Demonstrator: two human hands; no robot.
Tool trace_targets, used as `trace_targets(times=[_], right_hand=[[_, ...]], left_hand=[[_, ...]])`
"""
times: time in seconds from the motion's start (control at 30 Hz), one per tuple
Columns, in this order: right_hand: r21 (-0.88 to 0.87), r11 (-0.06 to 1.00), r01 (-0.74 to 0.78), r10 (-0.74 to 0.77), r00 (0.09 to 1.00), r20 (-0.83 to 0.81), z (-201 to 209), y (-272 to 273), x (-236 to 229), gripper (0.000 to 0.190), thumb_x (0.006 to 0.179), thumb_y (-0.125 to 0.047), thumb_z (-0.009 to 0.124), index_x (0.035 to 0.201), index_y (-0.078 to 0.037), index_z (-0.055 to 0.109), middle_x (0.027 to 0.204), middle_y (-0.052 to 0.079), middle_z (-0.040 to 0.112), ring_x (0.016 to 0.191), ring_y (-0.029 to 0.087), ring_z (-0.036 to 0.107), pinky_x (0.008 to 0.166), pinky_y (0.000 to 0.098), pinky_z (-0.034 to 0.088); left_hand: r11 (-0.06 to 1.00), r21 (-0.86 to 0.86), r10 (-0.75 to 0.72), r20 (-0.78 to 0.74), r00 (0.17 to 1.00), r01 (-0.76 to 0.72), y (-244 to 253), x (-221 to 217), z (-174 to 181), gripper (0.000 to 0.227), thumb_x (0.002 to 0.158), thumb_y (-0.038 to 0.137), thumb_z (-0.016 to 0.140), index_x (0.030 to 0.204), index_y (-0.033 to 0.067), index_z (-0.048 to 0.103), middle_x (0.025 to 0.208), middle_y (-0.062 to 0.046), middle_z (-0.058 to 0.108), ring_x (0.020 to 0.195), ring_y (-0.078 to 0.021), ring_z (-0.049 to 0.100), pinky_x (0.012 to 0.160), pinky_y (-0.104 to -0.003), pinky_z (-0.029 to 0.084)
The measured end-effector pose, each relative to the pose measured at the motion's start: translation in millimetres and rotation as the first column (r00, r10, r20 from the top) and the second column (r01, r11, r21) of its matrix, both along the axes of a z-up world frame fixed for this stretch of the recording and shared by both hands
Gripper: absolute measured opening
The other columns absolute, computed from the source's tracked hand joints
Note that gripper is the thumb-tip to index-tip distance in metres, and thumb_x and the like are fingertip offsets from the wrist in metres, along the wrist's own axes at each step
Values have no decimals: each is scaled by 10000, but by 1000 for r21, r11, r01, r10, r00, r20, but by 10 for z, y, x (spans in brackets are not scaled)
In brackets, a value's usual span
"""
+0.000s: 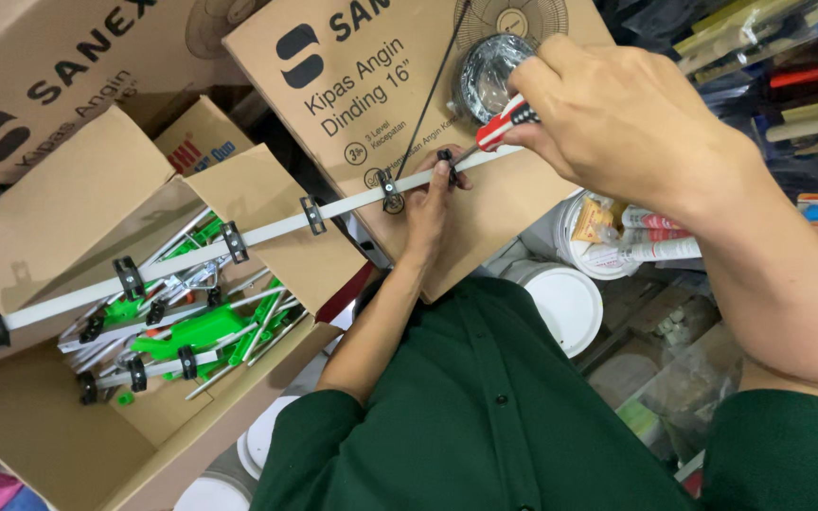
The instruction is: The person assembles an antenna by inserting metal elements into plastic clips on a central bar and securing them with a screwdriver.
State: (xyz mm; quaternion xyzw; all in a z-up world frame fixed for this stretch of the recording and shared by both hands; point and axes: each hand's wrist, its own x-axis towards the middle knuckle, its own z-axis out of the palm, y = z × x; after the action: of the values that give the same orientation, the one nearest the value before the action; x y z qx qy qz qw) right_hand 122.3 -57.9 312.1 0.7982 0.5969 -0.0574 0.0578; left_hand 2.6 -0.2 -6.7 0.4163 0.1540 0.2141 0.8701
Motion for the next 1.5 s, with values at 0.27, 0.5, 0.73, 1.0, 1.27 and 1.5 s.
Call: trace_targets(times=[0.27, 0.5, 0.73, 1.0, 1.27, 1.5], right_hand=[[195, 977, -90, 102, 993, -51, 21, -55, 35, 370, 904, -244, 751, 1122, 10, 594, 974, 170, 605, 911, 394, 666, 730, 447, 546], [93, 992, -83, 78, 995, 63, 36, -59, -46, 352, 915, -273, 779, 1130, -44, 621, 1015, 140, 588, 849, 347, 677, 662, 433, 540], [152, 988, 27, -36, 997, 61, -13, -17, -1, 398, 935, -369, 784, 1017, -11, 631, 964, 214, 622, 643, 401, 641, 519, 466, 520], [233, 963, -137, 131, 991, 42, 116, -30, -74, 324, 834, -223, 765, 1052, -14, 649, 1041, 178, 636, 995, 363, 651, 723, 420, 556], [4, 1000, -25, 25, 1000, 6, -13, -23, -10, 363, 950, -353, 773, 1026, -20, 650, 904, 159, 639, 774, 380, 668, 626, 459, 545], [70, 997, 12, -12, 1000, 0, -6, -27, 65, 383, 923, -331, 803, 1006, 13, 655, 825, 198, 646, 787, 389, 664, 669, 467, 547]], left_hand=[[999, -47, 10, 25, 1000, -8, -21, 42, -44, 419, 1080, 359, 565, 1239, -21, 640, 942, -42, 657, 850, -128, 614, 792, -261, 429], [1000, 5, 17, -7, 1000, -17, -21, 7, -42, 455, 1093, 380, 560, 1262, -34, 645, 928, -61, 662, 839, -126, 591, 771, -245, 401], [988, -152, 46, 73, 996, -34, -69, 40, -64, 411, 1076, 335, 590, 1238, -42, 620, 1102, -61, 657, 874, -136, 582, 815, -284, 467], [998, 55, 7, 7, 1000, -8, -2, 16, -69, 432, 1106, 355, 534, 1240, -40, 646, 971, -55, 663, 845, -128, 606, 767, -248, 413], [996, -88, 17, 68, 998, -11, -16, 22, -45, 417, 1094, 347, 579, 1219, -45, 642, 1001, -62, 648, 858, -139, 581, 784, -265, 424], [983, -181, 37, 120, 992, -15, -37, 65, -40, 417, 1050, 344, 597, 1200, -45, 616, 1095, -52, 663, 868, -137, 582, 805, -293, 487]])
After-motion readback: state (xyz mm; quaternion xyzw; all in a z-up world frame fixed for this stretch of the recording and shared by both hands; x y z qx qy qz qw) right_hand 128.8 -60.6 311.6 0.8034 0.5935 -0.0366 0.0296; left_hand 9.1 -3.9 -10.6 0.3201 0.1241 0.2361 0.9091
